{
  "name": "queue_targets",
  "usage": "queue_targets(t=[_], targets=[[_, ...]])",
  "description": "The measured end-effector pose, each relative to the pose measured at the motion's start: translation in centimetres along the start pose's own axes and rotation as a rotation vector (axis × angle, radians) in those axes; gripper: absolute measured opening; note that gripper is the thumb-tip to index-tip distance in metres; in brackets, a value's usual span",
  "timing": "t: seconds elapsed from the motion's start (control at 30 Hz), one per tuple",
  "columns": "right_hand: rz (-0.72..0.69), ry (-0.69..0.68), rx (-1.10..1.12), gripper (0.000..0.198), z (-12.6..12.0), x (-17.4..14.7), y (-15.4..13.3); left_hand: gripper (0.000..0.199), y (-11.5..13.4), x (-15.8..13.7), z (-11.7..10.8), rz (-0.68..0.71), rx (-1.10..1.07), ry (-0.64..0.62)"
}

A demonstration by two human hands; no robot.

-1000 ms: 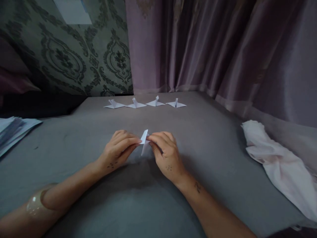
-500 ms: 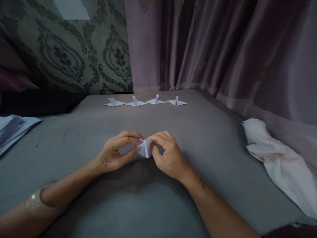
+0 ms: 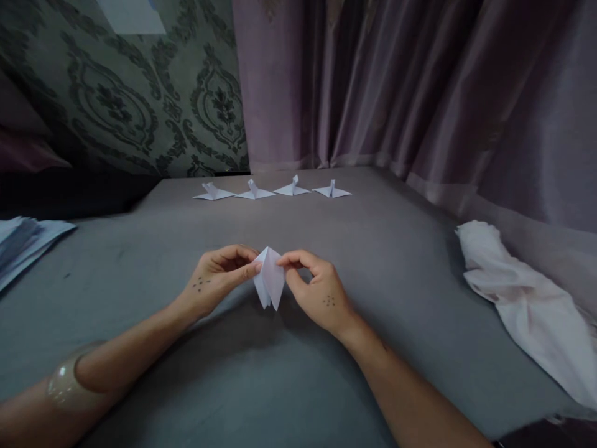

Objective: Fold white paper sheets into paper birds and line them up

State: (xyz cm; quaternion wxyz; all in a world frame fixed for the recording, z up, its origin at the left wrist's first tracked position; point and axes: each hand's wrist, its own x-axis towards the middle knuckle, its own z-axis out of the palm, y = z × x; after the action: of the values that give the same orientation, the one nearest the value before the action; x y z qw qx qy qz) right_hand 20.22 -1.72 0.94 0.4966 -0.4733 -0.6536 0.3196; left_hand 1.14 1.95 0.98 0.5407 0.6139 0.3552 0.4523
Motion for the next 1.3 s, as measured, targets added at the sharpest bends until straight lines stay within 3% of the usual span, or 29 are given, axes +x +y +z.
queue_targets(t=[0.13,0.3,0.5,0.73,0.9,1.3], targets=[[0.043,-0.122,-0.023,0.016,0.1,-0.4,-1.0,0.022,-0.1,-0.3,0.4,0.04,0.131,0.07],[0.125,-0.045,-0.032,0.018,1.0,-0.4,-1.0,0.022,0.1,-0.6,0.7,0.07,0.211,0.081],[0.261,-0.03,0.146,0.016,0.9,0.0,-0.5,0.022,0.2,-0.3,0.7,-0.103,-0.027,0.012],[0.466,-0.017,0.439,0.022,0.8,0.4,0.2,0.027,-0.3,0.2,0.5,-0.266,-0.26,0.046],[0.582,-0.037,0.532,0.029,0.9,0.5,0.6,0.027,-0.3,0.2,0.3,-0.456,-0.278,-0.059],[0.626,-0.06,0.562,0.03,1.3,0.5,0.9,0.022,-0.6,0.3,0.5,-0.453,-0.258,-0.061]])
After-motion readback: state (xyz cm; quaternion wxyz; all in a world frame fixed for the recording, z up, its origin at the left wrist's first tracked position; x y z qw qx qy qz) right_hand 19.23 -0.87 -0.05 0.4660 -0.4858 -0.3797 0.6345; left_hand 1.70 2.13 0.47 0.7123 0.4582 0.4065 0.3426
